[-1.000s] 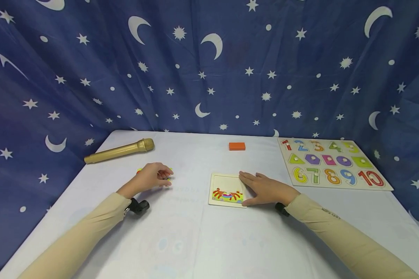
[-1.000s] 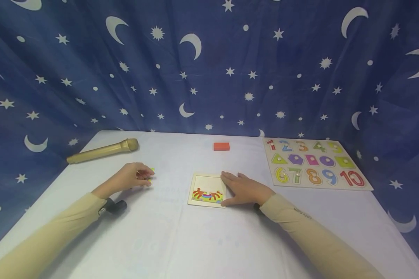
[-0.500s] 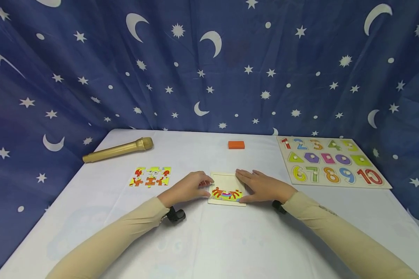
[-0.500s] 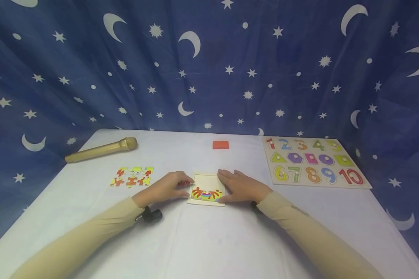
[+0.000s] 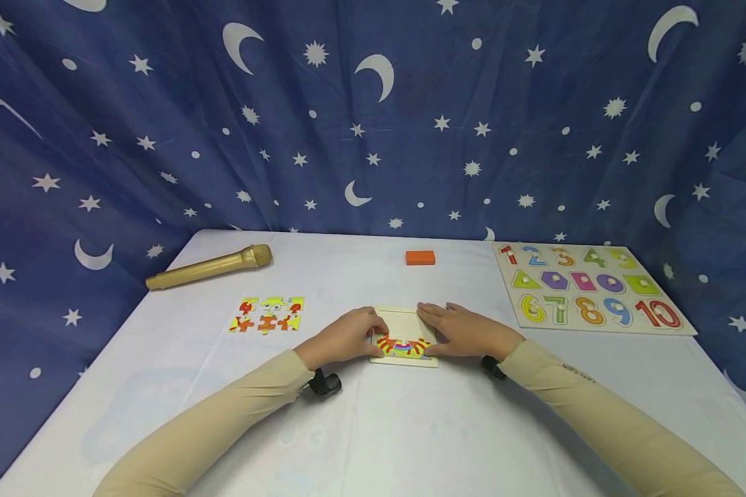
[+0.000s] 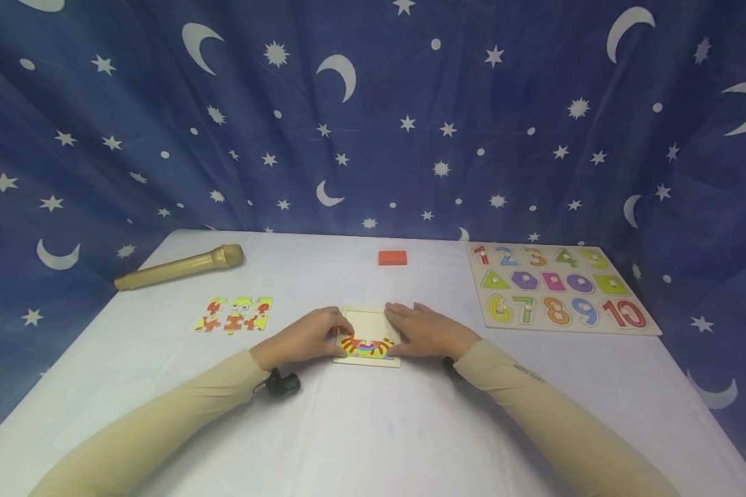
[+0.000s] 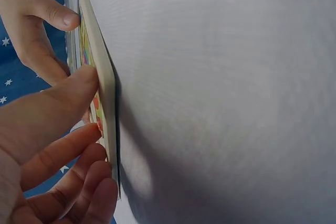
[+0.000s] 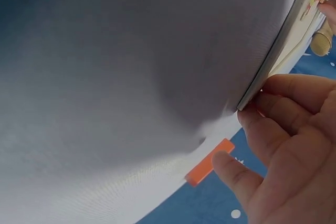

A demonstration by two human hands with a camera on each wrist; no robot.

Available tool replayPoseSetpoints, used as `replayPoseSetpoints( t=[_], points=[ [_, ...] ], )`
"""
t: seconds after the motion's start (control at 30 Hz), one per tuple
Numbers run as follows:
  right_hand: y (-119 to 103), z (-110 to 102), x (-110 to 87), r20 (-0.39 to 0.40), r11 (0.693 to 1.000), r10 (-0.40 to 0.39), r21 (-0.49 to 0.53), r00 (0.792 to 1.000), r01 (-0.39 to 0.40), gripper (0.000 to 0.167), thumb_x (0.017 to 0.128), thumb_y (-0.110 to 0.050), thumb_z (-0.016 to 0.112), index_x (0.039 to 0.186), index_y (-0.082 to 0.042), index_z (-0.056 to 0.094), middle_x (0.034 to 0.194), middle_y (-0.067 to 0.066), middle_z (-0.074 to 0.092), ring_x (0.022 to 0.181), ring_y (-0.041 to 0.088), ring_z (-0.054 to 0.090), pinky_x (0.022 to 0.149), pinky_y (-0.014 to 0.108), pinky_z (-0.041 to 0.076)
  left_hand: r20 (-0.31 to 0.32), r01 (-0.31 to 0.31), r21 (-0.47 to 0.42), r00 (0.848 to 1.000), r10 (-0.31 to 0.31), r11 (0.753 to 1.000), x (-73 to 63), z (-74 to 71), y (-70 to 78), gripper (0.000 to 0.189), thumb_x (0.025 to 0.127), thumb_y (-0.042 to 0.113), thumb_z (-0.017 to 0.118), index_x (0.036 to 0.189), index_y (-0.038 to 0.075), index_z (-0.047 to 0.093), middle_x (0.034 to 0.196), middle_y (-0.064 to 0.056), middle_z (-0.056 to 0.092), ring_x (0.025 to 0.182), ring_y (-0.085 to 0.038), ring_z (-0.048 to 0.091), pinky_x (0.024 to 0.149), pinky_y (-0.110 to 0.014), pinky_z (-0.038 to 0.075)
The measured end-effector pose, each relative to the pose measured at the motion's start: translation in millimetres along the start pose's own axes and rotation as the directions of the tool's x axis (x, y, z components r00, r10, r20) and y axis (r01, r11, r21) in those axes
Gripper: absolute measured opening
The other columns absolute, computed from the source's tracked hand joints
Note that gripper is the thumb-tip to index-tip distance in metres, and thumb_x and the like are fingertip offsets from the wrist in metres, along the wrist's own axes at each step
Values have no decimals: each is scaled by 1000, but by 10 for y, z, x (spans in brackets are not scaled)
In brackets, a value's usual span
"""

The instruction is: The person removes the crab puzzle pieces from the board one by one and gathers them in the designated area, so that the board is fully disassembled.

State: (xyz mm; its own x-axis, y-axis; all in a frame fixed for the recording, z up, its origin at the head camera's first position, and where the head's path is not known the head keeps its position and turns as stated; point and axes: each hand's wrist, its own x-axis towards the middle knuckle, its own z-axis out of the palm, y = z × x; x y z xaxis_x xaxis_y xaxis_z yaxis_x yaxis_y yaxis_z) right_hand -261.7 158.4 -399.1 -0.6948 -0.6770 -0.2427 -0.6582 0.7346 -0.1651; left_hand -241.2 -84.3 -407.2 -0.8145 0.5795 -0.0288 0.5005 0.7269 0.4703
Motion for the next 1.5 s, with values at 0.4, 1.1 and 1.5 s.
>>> replayPoseSetpoints(
  t=[0.4,1.1,1.5],
  points=[
    [-5,3,10,-13,1000,-6,-10,1000,6,81,85,-50,62,144,-1,34,152,12,32,139,25,34,112,51,27,-2,18,-65,1000,-18,998,-3,11,4,38,72,20,82,102,7,63,89,2,59,80,-8,50,76,-23,45],
    [-57,-15,29,-37,999,14,-51,999,-16,79,86,-51,61,141,0,39,148,14,38,137,26,37,112,50,29,-7,2,-104,1000,-2,995,-26,-25,65,38,72,13,81,104,1,66,85,-1,62,75,-8,52,69,-19,45],
    [-181,16,156,-83,994,-78,-88,993,71,81,86,-54,59,142,0,38,149,13,37,137,24,38,109,48,34,0,-24,-107,1000,25,994,-13,-31,30,35,72,14,81,101,2,68,85,-1,63,74,-9,53,69,-19,45]
  ],
)
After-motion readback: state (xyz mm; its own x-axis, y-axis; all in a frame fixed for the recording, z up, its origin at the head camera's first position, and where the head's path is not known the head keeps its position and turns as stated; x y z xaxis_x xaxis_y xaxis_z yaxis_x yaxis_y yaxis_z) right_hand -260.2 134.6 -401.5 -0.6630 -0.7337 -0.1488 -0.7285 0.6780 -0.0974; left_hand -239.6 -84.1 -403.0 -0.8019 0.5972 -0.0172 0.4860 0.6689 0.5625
